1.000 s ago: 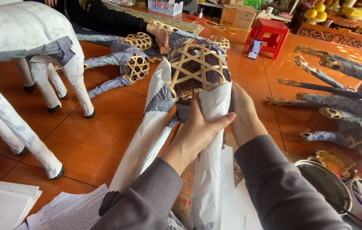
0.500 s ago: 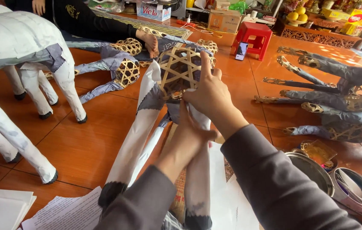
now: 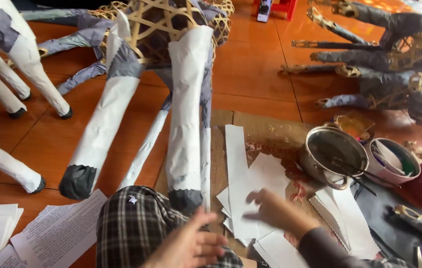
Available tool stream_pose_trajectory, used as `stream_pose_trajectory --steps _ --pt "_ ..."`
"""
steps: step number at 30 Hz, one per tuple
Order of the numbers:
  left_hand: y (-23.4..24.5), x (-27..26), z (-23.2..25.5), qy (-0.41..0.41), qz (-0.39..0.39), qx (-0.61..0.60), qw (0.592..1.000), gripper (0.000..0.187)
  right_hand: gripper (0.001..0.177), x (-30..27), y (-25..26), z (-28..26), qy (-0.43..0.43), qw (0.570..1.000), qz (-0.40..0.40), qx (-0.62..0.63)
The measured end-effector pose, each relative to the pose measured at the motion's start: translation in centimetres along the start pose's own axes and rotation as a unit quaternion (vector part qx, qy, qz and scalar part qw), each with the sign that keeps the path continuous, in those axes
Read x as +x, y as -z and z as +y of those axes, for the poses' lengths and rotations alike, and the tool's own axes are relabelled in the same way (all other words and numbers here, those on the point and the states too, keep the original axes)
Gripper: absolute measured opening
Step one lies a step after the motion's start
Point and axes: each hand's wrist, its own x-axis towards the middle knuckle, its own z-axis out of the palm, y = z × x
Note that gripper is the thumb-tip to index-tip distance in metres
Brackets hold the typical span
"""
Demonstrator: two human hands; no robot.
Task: Tearing strips of paper and pasting them onto a bamboo animal frame to cover it.
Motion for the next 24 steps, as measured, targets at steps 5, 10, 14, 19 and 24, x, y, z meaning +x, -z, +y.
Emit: stream_pose_trajectory --steps 5,10,14,19,24 --pt "-3.5 3.9 -2.2 0.033 0.001 0.210 0.977 0.041 0.028 1.0 -8.4 1.3 0.045 0.998 0.037 0.039" --pt "-3.5 11.9 -4.0 -0.046 0.018 0.094 0.994 0.031 0.020 2.0 -5.6 2.8 0.073 0.983 0.073 0.150" --pt "-6.0 15.2 -2.3 0.021 0.079 0.015 0.996 0.062 0.015 -0.3 -4.0 1.6 0.185 0.952 0.175 0.171" --pt "-6.1 20.7 -3.8 -0.046 0.072 -0.088 0.992 0.022 0.030 -5.2 -0.1 -0.1 0.062 0.990 0.054 0.118" --pt "-5.4 18.7 -3.3 -0.008 0.077 -0.101 0.992 0.033 0.018 0.0 5.3 11.2 0.003 0.968 0.249 0.009"
